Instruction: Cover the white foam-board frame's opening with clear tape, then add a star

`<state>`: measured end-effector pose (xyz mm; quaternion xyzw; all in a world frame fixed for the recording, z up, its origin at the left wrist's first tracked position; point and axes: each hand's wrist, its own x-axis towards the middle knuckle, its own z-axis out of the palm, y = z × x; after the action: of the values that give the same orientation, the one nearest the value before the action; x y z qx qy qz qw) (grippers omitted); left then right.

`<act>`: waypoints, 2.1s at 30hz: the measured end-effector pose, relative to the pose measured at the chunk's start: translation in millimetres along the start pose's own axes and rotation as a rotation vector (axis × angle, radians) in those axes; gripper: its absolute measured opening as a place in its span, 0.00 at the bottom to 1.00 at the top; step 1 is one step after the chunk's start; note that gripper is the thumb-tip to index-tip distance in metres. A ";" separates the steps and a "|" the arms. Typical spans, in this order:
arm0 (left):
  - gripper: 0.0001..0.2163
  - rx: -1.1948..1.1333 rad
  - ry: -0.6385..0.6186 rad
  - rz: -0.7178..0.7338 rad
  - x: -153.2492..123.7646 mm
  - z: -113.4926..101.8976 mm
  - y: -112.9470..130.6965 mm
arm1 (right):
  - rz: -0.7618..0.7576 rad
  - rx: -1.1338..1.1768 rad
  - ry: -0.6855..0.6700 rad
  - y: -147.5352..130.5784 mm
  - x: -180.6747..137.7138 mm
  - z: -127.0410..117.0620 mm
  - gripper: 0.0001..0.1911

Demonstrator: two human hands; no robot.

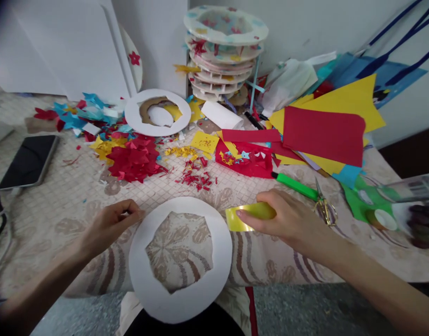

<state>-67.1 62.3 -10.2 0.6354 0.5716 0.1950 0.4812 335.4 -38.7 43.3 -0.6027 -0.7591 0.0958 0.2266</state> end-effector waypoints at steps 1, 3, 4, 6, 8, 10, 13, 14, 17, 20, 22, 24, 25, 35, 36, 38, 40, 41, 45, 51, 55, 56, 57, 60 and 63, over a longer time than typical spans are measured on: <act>0.11 -0.004 0.007 -0.005 0.4 -1.4 -0.7 | -0.057 -0.051 -0.050 -0.5 1.4 -2.5 0.12; 0.11 -0.002 0.007 -0.019 0.0 -3.9 -2.7 | -0.176 -0.193 -0.145 -1.1 3.3 -5.8 0.19; 0.12 0.004 -0.004 -0.024 -0.8 -4.6 -3.9 | -0.220 -0.267 -0.185 -1.5 4.1 -6.5 0.21; 0.12 0.019 -0.027 -0.027 -2.7 -4.5 -6.2 | -0.272 -0.361 -0.253 -2.2 5.9 -6.4 0.24; 0.11 0.033 -0.024 -0.012 -4.3 -2.8 -7.5 | -0.313 -0.404 -0.312 -3.1 8.6 -5.0 0.25; 0.10 0.064 0.003 0.018 -4.7 -0.8 -7.1 | -0.366 -0.441 -0.338 -4.3 12.5 -3.6 0.28; 0.09 0.134 0.045 0.063 -3.6 1.3 -3.4 | -0.451 -0.511 -0.341 -6.9 20.2 -2.8 0.28; 0.08 0.151 0.048 0.068 -3.0 1.7 -1.9 | -0.476 -0.540 -0.343 -8.0 23.1 -2.7 0.28; 0.08 0.178 0.035 0.052 -1.4 2.5 1.1 | -0.521 -0.605 -0.375 -11.6 31.5 -2.0 0.29; 0.08 0.173 0.026 0.041 -0.7 3.2 0.2 | -0.552 -0.633 -0.419 -15.4 38.3 -0.3 0.27; 0.07 0.167 0.029 0.060 -0.4 3.6 -2.3 | -0.576 -0.664 -0.432 -17.9 41.3 0.7 0.27; 0.08 0.189 0.027 0.078 0.0 3.8 -5.1 | -0.592 -0.681 -0.436 -19.9 43.3 1.3 0.27; 0.08 0.211 0.020 0.082 0.2 3.9 -6.3 | -0.593 -0.673 -0.431 -20.7 43.9 1.5 0.27; 0.08 0.277 0.010 0.096 -1.0 5.6 -4.5 | -0.592 -0.655 -0.424 -18.9 46.7 2.8 0.23; 0.08 0.277 0.010 0.098 -1.0 5.7 -4.7 | -0.588 -0.639 -0.422 -18.6 46.8 2.8 0.22; 0.08 0.280 0.003 0.107 -0.5 6.0 -6.3 | -0.596 -0.645 -0.419 -18.4 47.1 2.5 0.22; 0.09 0.300 -0.013 0.110 0.5 6.2 -8.7 | -0.618 -0.697 -0.429 -19.3 47.6 1.8 0.23; 0.10 0.321 -0.025 0.111 1.1 6.3 -9.9 | -0.624 -0.726 -0.438 -20.1 47.9 1.3 0.24; 0.11 0.394 -0.050 0.109 3.1 6.2 -11.7 | -0.620 -0.760 -0.463 -23.7 49.0 0.0 0.23; 0.11 0.426 -0.051 0.115 3.7 6.0 -8.4 | -0.617 -0.753 -0.474 -25.3 48.8 1.7 0.24; 0.10 0.453 -0.045 0.111 3.6 7.1 -7.4 | -0.620 -0.757 -0.470 -26.3 49.5 3.4 0.24; 0.10 0.462 -0.041 0.109 3.5 7.4 -7.2 | -0.622 -0.756 -0.468 -26.7 49.7 3.6 0.24; 0.10 0.469 -0.038 0.108 3.3 7.6 -7.0 | -0.622 -0.756 -0.464 -27.2 49.9 3.6 0.23; 0.10 0.470 -0.038 0.113 3.0 7.9 -6.2 | -0.613 -0.768 -0.466 -28.5 49.7 3.5 0.22; 0.10 0.469 -0.039 0.118 3.0 7.8 -5.9 | -0.595 -0.786 -0.477 -29.6 49.3 4.3 0.23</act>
<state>-63.3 61.4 -19.7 0.7656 0.5537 0.0724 0.3193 299.2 1.5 63.2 -0.3629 -0.9057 -0.1295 -0.1767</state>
